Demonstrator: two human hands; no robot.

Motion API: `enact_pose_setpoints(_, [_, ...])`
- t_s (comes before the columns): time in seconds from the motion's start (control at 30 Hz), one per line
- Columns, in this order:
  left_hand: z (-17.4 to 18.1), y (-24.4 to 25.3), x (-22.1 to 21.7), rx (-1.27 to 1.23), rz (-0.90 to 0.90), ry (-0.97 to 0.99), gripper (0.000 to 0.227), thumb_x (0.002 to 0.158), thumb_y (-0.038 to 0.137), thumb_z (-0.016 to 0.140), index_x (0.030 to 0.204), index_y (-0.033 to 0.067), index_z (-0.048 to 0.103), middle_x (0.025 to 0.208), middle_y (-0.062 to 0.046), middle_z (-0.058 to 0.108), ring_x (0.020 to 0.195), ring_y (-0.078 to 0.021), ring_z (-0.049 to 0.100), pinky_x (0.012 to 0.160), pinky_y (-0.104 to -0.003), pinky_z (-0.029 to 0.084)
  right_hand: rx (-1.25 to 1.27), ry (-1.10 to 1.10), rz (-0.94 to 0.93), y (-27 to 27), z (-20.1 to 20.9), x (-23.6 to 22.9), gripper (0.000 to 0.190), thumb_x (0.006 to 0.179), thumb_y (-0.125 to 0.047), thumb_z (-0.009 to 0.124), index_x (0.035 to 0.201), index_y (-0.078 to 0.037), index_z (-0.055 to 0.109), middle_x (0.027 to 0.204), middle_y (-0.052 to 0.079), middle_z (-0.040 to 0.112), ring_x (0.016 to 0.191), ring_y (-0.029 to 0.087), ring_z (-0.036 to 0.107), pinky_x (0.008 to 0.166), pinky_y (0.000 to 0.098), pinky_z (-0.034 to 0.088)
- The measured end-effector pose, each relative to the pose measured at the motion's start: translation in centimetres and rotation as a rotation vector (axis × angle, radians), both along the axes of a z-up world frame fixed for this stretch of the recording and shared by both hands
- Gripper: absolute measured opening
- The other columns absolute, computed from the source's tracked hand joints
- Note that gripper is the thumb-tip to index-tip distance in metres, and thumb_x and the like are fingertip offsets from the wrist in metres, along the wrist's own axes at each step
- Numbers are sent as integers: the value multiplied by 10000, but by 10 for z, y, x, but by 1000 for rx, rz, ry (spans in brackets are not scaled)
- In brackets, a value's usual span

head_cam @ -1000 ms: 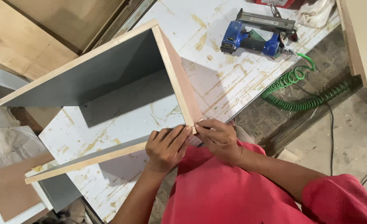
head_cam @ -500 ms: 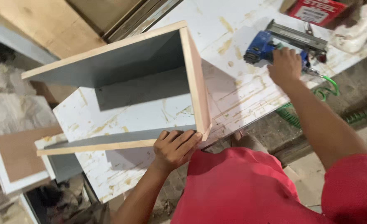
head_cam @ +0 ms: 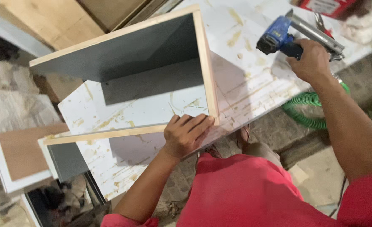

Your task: The person assembles a wooden cabinet by attaching a thin wooden strip to a grey panel using a nail gun. They then attach a wooden back panel to the structure, securing it with the nail gun and a drill.

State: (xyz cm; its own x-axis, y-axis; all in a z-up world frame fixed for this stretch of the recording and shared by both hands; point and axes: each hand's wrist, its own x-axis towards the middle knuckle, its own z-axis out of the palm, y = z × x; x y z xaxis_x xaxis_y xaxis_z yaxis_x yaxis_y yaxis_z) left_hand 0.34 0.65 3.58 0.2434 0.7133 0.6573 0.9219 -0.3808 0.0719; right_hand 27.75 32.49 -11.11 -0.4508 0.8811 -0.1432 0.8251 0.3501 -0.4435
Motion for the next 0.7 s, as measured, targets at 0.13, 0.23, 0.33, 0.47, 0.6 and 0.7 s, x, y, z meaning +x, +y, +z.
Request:
enact_pose_setpoints(0.13, [-9,-1,-2,1,3,14,153,1009,240,708,1016,118,801,977,-29,785,658,-214,600,584,-361,338,-43,361,-85,-99,83,10,661,902,23,751,1378,37,293,1327,446,562,1061,544,652,843,617,585])
enact_pose_setpoints(0.23, [-4,1,-1,82,7,67,159,1035,221,647,990,136,775,900,10,743,589,-200,518,544,-337,282,0,327,-404,-161,50,32,511,923,-319,723,1282,25,606,967,243,666,858,404,656,693,534,516])
enact_pose_setpoints(0.33, [-9,-1,-2,82,0,63,154,1049,242,635,1050,142,752,907,20,733,591,-196,526,552,-326,291,-276,617,-529,-250,115,7,444,951,-306,678,1303,-37,637,1099,164,712,872,254,699,693,421,627])
enact_pose_setpoints(0.47, [-37,0,-7,160,14,-27,200,987,313,688,1139,213,772,955,16,740,649,-196,617,571,-317,412,-649,1014,-837,-328,8,7,491,855,-379,689,1211,-54,597,1035,129,634,856,249,627,686,443,542])
enact_pose_setpoints(0.6, [-42,0,-11,122,3,-4,184,962,318,717,1102,216,778,967,17,754,677,-206,654,586,-335,439,-787,1250,-882,-384,-75,-15,366,745,-276,755,975,-9,656,885,165,635,878,228,596,707,465,480])
enact_pose_setpoints(0.7, [-42,1,-11,151,19,14,191,966,313,716,1122,222,779,980,27,752,679,-195,653,579,-324,434,-344,593,-452,-388,-40,-32,220,783,-169,782,953,-30,769,853,213,766,892,297,717,723,464,581])
